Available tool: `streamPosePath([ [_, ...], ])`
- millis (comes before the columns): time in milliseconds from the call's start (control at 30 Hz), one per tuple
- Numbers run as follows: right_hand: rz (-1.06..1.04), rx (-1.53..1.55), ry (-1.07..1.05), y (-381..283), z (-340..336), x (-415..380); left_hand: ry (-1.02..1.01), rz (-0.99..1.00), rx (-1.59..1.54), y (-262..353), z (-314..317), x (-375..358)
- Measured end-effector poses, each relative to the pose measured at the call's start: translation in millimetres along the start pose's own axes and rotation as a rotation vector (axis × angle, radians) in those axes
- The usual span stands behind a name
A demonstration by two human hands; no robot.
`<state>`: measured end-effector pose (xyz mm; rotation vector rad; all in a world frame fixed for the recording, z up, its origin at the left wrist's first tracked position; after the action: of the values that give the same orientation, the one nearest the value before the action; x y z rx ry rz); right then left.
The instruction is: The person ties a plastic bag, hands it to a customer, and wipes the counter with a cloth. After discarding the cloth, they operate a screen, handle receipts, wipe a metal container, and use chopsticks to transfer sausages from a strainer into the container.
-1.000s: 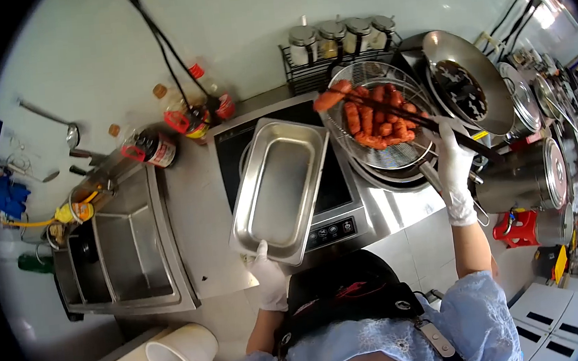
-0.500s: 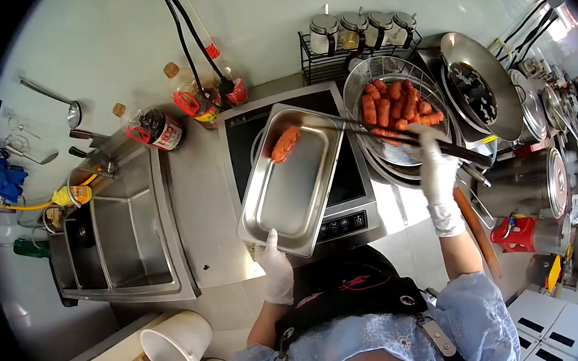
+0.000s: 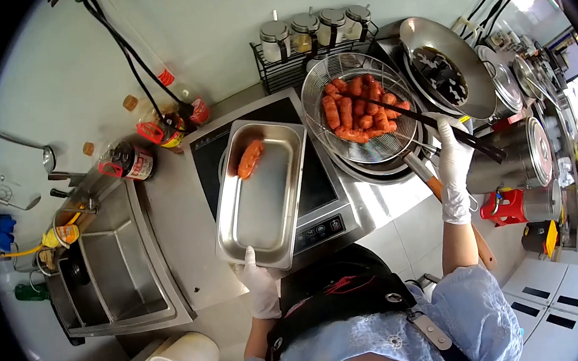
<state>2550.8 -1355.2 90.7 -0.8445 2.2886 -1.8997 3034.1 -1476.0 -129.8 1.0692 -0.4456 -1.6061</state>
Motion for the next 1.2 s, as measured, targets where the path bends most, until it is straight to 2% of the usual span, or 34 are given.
streamPosePath([
  [200, -0.089, -0.143, -0.100, -2, 13, -6, 0.026, -0.035, 0.047, 3, 9, -6],
  [267, -0.087, -0.133, -0.145, 2, 21, -9, 0.023, -0.054, 0.086, 1, 10, -6],
  [300, 0.001, -0.079, -0.117, 15, 23, -11, 0.021, -0.042, 0.089, 2, 7, -5],
  [467, 0.006, -0.048, -0.194, 24, 41, -22, 0.049, 0.015, 0.162, 4, -3, -2],
  [533, -0.141, -0.211, -0.169, 4, 37, -28, 0.039, -0.036, 0.178, 4, -2, -5],
  [567, -0.030, -0.105, -0.157, 15, 32, -33, 0.058, -0.028, 0.177, 9, 2, -8],
  [600, -0.244, -0.140, -0.133, -6, 30, -36, 0.045, -0.055, 0.133, 11, 11, -11],
  [667, -0.324, -0.126, -0.085, -19, 21, -44, 0.043, -0.075, 0.087, 11, 17, -12],
  [700, -0.293, -0.033, -0.078, -17, 15, -45, 0.027, -0.068, 0.058, 11, 19, -12],
  [733, -0.312, -0.064, -0.084, -30, 11, -50, 0.009, -0.060, 0.029, 11, 20, -11],
  [800, -0.287, 0.049, -0.065, -44, 6, -57, 0.032, -0.046, 0.029, 7, 10, -7],
  [833, -0.269, 0.009, -0.087, -48, 3, -61, 0.046, -0.037, 0.032, 4, 4, -4],
  [867, -0.140, 0.230, -0.035, -37, 3, -66, 0.049, -0.034, 0.033, 2, -1, -2],
  [933, -0.024, 0.357, -0.071, -46, 24, -76, 0.068, -0.013, 0.037, 0, -7, 0],
  [967, 0.090, 0.317, -0.095, -44, 38, -84, 0.068, -0.011, 0.037, 1, -4, 0],
  [1000, 0.122, 0.376, -0.083, -39, 50, -92, 0.064, 0.006, 0.021, 5, 1, -2],
  [1067, 0.258, 0.275, -0.121, -7, 72, -105, 0.060, 0.024, 0.006, 7, 1, -1],
  [1133, 0.198, 0.115, -0.145, 3, 93, -113, 0.038, 0.062, 0.023, 5, -3, 3],
  [1200, 0.302, 0.186, -0.124, 28, 111, -125, 0.047, 0.038, 0.040, 6, -2, 2],
])
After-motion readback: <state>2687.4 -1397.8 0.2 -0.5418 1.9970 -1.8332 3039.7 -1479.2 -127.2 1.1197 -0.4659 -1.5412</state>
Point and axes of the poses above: each hand's wrist, its own x-axis towards the middle knuckle, its own z-axis out of the palm, y = z × x, the point moved 10 cm from there along x, towards the middle knuckle, and after that the axes turned 6 degrees about -x, right-handed, at the moved point
